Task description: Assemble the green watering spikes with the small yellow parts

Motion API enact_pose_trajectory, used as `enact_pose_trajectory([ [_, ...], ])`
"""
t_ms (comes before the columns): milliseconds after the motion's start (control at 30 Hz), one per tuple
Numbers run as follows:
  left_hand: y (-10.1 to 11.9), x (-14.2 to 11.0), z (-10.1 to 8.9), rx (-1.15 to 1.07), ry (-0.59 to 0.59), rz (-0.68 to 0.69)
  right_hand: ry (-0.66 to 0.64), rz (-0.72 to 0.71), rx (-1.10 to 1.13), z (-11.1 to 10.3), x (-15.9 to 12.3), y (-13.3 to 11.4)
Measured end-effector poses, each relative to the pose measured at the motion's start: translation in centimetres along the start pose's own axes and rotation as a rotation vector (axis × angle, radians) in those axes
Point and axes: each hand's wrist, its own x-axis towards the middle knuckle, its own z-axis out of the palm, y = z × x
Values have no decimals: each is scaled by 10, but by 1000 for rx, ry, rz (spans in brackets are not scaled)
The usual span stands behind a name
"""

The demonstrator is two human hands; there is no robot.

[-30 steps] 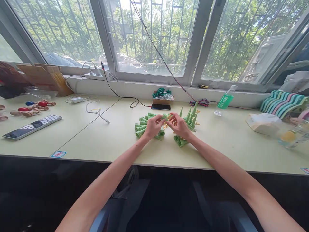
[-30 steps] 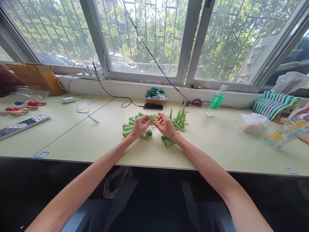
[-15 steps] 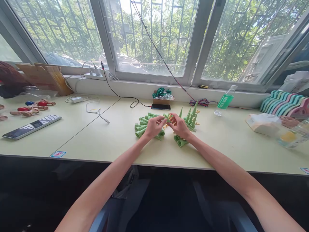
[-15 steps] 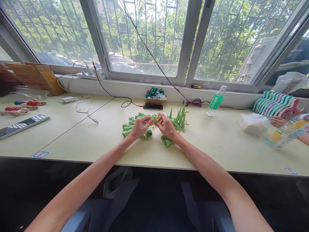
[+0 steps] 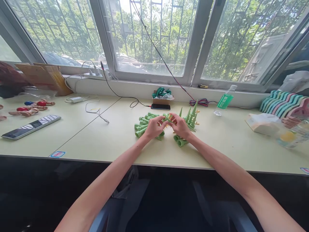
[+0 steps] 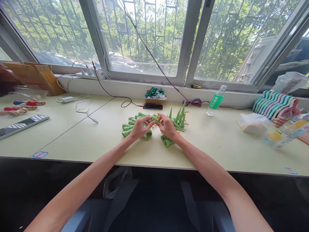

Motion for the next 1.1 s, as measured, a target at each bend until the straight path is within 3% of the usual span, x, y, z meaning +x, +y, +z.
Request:
enact_pose_trajectory([
  [1100, -5, 0, 1, 9, -2, 54, 29, 77, 96, -4, 0, -7],
])
